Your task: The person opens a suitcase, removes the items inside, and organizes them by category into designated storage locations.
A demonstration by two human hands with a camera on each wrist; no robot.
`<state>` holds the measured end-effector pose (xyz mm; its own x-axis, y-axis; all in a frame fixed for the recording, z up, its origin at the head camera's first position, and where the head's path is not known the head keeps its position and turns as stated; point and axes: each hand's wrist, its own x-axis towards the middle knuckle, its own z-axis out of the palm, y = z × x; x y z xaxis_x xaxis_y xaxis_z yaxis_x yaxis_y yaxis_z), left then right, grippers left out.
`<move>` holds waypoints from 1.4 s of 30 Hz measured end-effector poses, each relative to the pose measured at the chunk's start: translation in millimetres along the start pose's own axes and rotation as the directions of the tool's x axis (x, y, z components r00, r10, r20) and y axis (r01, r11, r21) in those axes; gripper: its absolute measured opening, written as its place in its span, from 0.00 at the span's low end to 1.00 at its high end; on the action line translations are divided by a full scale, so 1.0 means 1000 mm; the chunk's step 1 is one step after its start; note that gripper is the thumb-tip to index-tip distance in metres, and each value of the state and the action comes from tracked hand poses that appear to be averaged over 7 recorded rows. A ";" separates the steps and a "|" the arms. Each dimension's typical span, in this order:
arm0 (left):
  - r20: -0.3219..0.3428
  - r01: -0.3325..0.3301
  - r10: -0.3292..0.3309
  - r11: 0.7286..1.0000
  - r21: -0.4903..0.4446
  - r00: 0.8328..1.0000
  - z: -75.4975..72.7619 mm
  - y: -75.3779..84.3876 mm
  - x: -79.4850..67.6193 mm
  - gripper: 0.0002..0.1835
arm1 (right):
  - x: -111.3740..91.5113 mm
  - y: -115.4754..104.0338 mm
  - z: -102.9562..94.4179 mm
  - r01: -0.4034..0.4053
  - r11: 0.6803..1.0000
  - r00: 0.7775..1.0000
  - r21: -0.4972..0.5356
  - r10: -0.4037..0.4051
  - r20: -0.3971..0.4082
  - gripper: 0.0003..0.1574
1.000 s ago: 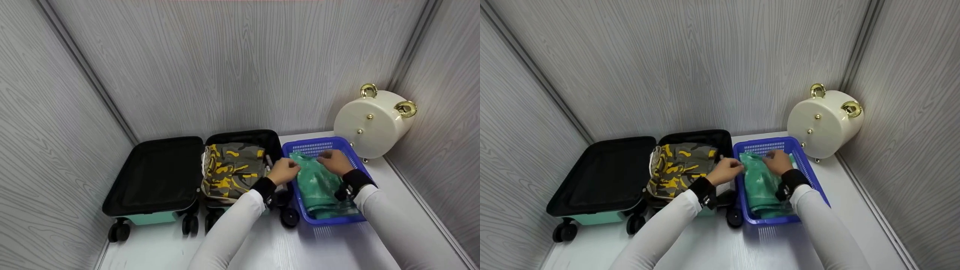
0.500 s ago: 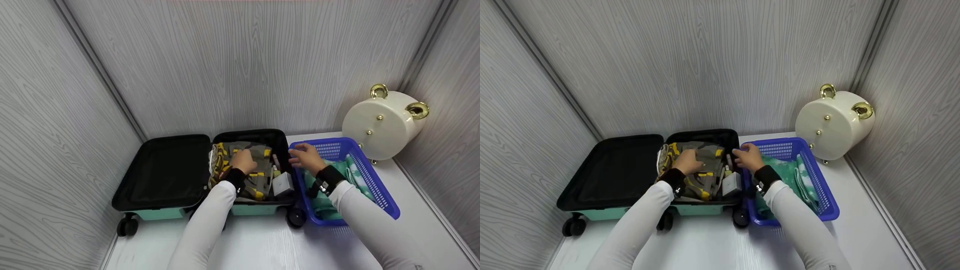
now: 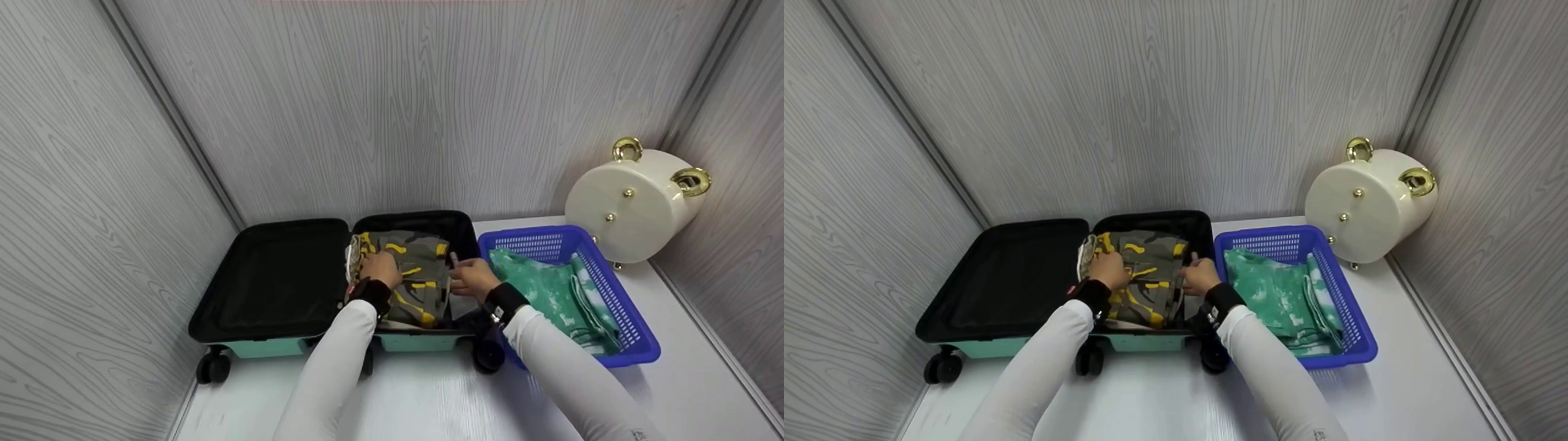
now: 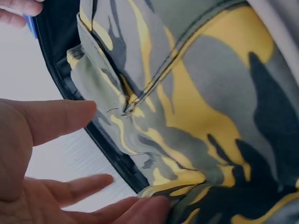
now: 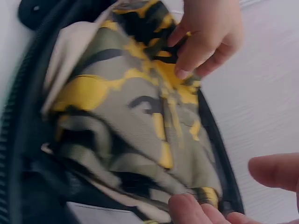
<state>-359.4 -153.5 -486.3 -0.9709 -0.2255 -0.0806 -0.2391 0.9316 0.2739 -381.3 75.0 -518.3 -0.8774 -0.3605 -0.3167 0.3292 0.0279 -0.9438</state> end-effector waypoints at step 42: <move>0.375 -0.092 0.146 0.983 -0.157 0.916 -0.027 -0.017 -0.014 0.18 | 0.022 0.013 0.047 -0.051 0.938 0.997 -0.344 0.065 0.031 0.41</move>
<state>-342.3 -174.5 -463.8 -0.9187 0.0362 -0.3933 -0.1479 0.8918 0.4276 -379.5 23.8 -533.5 -0.8426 -0.3868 -0.3747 0.2332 0.3651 -0.9013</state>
